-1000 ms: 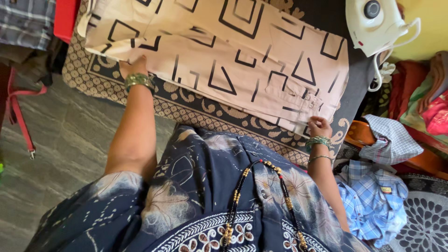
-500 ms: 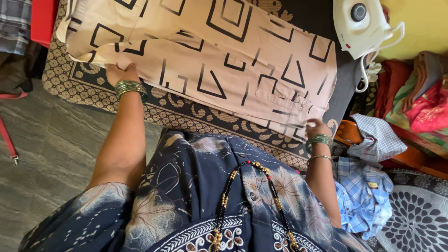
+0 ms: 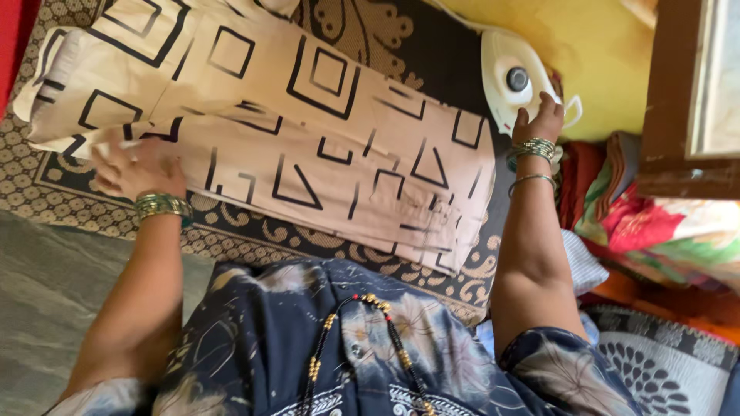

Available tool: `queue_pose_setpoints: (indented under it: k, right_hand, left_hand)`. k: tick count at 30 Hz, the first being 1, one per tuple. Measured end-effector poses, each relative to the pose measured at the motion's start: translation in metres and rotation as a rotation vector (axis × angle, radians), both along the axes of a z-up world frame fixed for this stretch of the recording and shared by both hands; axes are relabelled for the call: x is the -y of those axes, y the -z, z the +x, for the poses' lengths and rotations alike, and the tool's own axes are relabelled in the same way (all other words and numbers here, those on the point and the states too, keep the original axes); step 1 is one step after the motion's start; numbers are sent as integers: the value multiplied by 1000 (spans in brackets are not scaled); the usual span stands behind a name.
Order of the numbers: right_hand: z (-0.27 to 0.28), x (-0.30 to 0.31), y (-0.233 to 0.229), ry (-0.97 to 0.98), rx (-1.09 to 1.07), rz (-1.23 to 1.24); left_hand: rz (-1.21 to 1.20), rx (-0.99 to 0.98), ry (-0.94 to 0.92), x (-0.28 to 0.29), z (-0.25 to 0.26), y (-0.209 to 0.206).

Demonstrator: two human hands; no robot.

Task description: The person irons a patterned shirt laid on a patterned ironing board. They repeatedly smooth the fabric, fold sections, and press with a white electric iron. The shirt is folded into a compact rectangle by the end.

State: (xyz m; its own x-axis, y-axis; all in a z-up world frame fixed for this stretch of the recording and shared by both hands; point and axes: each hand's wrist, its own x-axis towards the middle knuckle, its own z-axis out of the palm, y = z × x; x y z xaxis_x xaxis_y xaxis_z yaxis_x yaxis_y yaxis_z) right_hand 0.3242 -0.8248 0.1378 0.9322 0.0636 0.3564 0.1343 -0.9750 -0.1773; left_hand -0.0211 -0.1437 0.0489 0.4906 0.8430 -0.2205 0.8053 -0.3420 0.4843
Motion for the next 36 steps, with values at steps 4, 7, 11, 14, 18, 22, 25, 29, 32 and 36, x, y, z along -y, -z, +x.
queue_pose_setpoints:
  k: [4, 7, 11, 14, 18, 22, 25, 29, 32, 36]
  right_hand:
    - [55, -4, 4, -30, -44, -42]
    - [80, -17, -5, 113, -231, -152]
    - [100, -24, 0, 108, -373, -383]
    - [94, -24, 3, -66, -269, -320]
    - [29, -44, -40, -311, -141, -326]
    - [-59, -101, -82, -76, -506, -164]
    - [-127, -148, -85, -266, -523, -97]
    - [-205, -224, -67, -431, -664, -376]
    - [-255, -280, -54, -759, -550, -532]
    - [-268, -341, -57, -715, -679, -513]
  left_hand:
    - [253, -191, 585, 14, -1, 19]
    - [102, -95, 612, 30, 7, 23]
    - [21, -134, 627, 36, 7, 14]
    - [-62, 66, 662, 34, 7, -1]
    - [-36, -346, 711, 35, 22, -44]
    - [-25, -374, 779, 26, 33, -66]
    - [-14, -325, 783, 25, 30, -55]
    - [39, -203, 754, 25, 25, -30]
    - [123, -180, 790, 28, 26, -21]
    - [96, -117, 859, 24, 10, -21]
